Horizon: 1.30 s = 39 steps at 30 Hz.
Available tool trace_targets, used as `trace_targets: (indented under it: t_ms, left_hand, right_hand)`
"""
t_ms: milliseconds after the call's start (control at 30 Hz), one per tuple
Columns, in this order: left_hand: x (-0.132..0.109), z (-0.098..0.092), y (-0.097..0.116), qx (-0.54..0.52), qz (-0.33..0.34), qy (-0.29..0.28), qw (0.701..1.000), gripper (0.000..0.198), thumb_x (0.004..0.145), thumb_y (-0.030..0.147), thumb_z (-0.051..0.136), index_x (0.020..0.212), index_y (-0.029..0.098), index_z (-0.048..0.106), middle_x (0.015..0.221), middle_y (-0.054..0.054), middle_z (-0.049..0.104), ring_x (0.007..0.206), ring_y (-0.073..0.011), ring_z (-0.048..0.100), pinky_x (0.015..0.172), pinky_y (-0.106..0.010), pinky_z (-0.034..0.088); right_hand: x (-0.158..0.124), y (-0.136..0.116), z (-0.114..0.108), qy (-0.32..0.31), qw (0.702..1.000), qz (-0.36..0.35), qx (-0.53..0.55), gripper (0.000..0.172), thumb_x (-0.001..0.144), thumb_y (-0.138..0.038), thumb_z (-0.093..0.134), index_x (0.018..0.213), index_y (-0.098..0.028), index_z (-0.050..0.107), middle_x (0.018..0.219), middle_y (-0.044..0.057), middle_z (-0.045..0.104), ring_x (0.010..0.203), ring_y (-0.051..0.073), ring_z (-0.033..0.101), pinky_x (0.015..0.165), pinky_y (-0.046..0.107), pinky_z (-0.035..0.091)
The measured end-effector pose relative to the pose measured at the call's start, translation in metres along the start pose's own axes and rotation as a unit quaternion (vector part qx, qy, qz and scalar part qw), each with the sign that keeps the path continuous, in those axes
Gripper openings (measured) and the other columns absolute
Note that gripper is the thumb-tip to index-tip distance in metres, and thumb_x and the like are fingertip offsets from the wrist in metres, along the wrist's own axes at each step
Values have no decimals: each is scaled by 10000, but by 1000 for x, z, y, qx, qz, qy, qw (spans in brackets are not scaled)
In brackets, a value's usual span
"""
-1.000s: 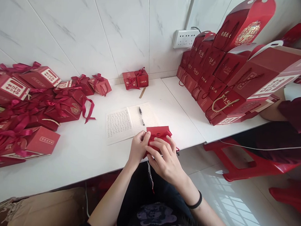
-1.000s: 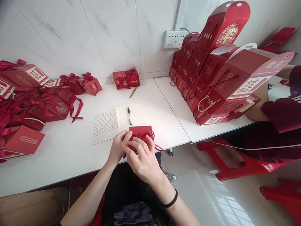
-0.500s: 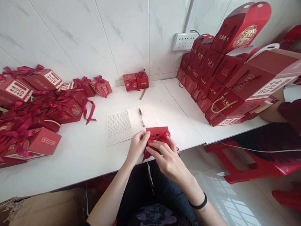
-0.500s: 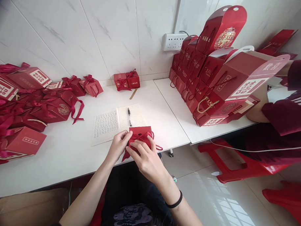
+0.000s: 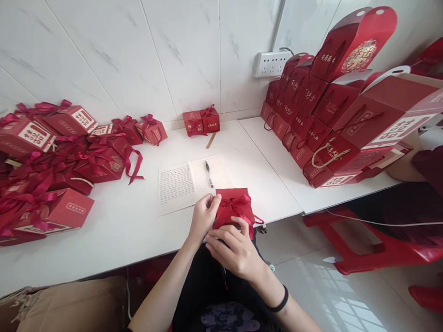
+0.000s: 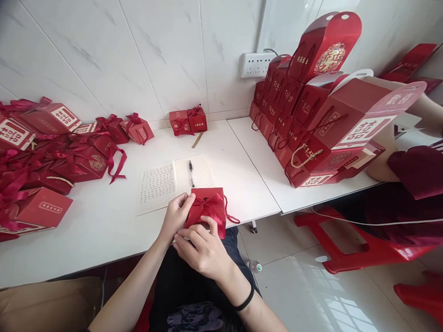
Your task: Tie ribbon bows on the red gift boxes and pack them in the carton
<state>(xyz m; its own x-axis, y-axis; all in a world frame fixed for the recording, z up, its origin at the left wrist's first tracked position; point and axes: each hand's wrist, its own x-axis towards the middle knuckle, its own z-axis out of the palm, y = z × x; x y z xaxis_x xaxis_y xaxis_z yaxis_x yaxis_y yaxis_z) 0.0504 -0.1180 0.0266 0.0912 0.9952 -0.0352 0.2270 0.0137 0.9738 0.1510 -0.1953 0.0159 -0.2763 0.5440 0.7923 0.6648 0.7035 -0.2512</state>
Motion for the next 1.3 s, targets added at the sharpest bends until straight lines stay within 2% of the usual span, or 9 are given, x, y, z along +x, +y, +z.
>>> trace_targets:
  t_ms: [233, 400, 567, 700, 800, 933, 1067, 1167, 1300]
  left_hand:
    - [0, -1, 2, -42, -30, -19, 998, 442, 813, 464, 527, 590, 199, 253, 551, 68, 232, 523, -77, 233, 491, -220, 248]
    - [1, 0, 1, -20, -8, -8, 1000, 452, 815, 494, 509, 585, 199, 254, 544, 65, 241, 523, -80, 249, 492, -220, 249]
    - [2, 0, 1, -25, -12, -29, 999, 436, 822, 482, 503, 595, 199, 260, 548, 68, 245, 516, -76, 246, 496, -221, 252]
    - [3, -1, 0, -22, -3, -32, 999, 446, 827, 502, 495, 588, 199, 273, 527, 67, 271, 496, -76, 274, 486, -223, 245]
    - [5, -3, 0, -22, -18, -55, 998, 438, 821, 509, 494, 581, 200, 296, 510, 65, 306, 478, -80, 299, 478, -226, 248]
    - [6, -7, 8, 18, -9, -59, 998, 431, 837, 509, 465, 578, 197, 318, 523, 57, 321, 496, -91, 323, 507, -233, 273]
    - [1, -7, 19, 84, 2, -53, 995, 306, 792, 442, 570, 677, 197, 428, 620, 41, 470, 580, -115, 459, 557, -229, 348]
    - [-8, -2, 24, 132, 76, -15, 988, 188, 814, 330, 569, 730, 190, 476, 713, 10, 535, 663, -126, 514, 614, -236, 397]
    - [-27, 3, 30, 180, 323, 73, 926, 66, 853, 224, 553, 802, 185, 535, 765, -9, 522, 706, -120, 510, 645, -242, 440]
  right_hand:
    - [5, -5, -8, -12, 996, 80, -26, 381, 902, -339, 466, 1180, -97, 561, 1111, 151, 647, 1044, 255, 566, 933, 435, 334]
    - [7, -12, -13, -43, 994, 20, 96, 209, 893, -281, 452, 868, -186, 637, 780, 5, 682, 876, 174, 625, 998, 411, 263]
    - [10, -19, -14, -53, 991, 121, 26, 208, 891, -251, 475, 963, -140, 636, 870, 79, 684, 894, 210, 628, 1051, 482, 244]
    - [11, -26, -23, -51, 989, 16, 135, 240, 863, -150, 466, 643, -190, 554, 583, -37, 605, 701, 127, 627, 1065, 463, 298]
    - [10, -7, -42, -3, 991, 38, 125, 121, 843, -133, 504, 859, -199, 603, 784, 10, 672, 863, 171, 631, 968, 427, 432]
    - [-3, 48, -54, -39, 975, 210, 69, 766, 782, -446, 688, 1408, -213, 311, 1377, 186, 400, 1292, 322, 400, 970, 530, 448]
    - [-24, 87, -37, -145, 943, 257, 155, 1229, 644, -496, 793, 1484, -256, -72, 1513, 233, 109, 1388, 379, 224, 1016, 578, 395]
    - [-28, 92, -25, -134, 931, 263, 212, 1103, 719, -372, 762, 1487, -282, -25, 1437, 203, 271, 1320, 338, 371, 974, 536, 458]
    - [-18, 82, -28, -34, 951, 235, 198, 991, 745, -332, 735, 1483, -302, 73, 1368, 162, 307, 1295, 316, 389, 920, 504, 512]
